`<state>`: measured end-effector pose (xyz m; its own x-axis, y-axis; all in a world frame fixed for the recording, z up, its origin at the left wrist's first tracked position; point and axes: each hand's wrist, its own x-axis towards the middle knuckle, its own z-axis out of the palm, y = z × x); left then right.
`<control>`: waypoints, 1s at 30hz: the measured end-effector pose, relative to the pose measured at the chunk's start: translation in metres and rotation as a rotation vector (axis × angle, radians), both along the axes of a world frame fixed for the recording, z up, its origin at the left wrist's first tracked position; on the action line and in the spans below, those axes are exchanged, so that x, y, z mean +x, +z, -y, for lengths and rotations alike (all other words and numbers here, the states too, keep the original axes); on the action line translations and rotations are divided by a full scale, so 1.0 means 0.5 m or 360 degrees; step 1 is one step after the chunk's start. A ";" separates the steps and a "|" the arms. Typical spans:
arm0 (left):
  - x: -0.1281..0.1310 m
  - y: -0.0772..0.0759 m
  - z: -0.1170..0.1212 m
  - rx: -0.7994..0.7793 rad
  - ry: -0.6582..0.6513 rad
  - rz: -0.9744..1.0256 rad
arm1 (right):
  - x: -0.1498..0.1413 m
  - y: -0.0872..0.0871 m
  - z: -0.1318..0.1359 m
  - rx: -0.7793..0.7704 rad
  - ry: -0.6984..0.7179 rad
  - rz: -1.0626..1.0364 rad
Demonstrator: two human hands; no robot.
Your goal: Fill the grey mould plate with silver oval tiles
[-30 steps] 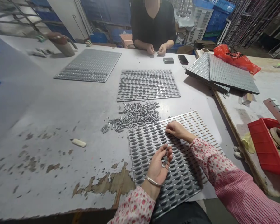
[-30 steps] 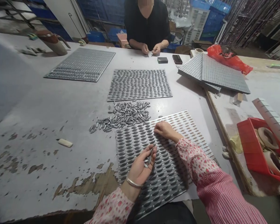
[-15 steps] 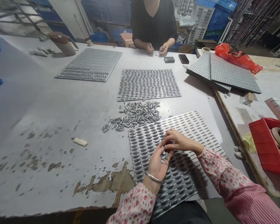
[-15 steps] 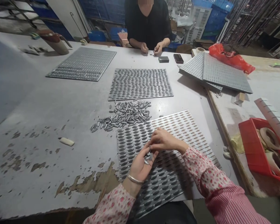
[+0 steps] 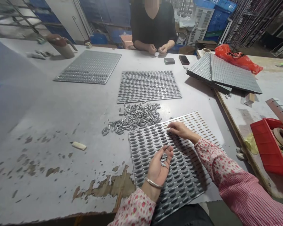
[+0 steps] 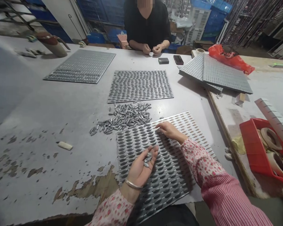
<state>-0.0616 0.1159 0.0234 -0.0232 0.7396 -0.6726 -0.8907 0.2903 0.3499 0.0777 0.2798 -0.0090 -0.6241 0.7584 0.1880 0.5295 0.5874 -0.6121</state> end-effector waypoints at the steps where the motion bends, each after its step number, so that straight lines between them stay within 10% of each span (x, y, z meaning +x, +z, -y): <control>1: 0.000 0.001 0.000 0.0006 -0.0016 0.0024 | -0.006 -0.001 -0.002 0.0004 -0.0006 0.0038; 13: -0.011 -0.012 -0.001 0.0120 -0.0109 0.0286 | -0.034 0.019 0.027 0.0371 -0.0115 0.0160; 21: -0.001 -0.017 -0.019 0.0346 -0.0003 0.0251 | -0.029 0.083 0.138 0.0055 0.0765 -0.0003; 30: -0.002 -0.022 -0.007 0.0042 -0.0132 -0.0070 | 0.020 0.041 0.078 -0.0487 -0.0100 -0.0717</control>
<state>-0.0624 0.1191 0.0124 0.0098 0.7575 -0.6528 -0.8478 0.3525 0.3963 0.0877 0.2409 0.0115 -0.4847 0.8536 0.1910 0.2040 0.3227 -0.9243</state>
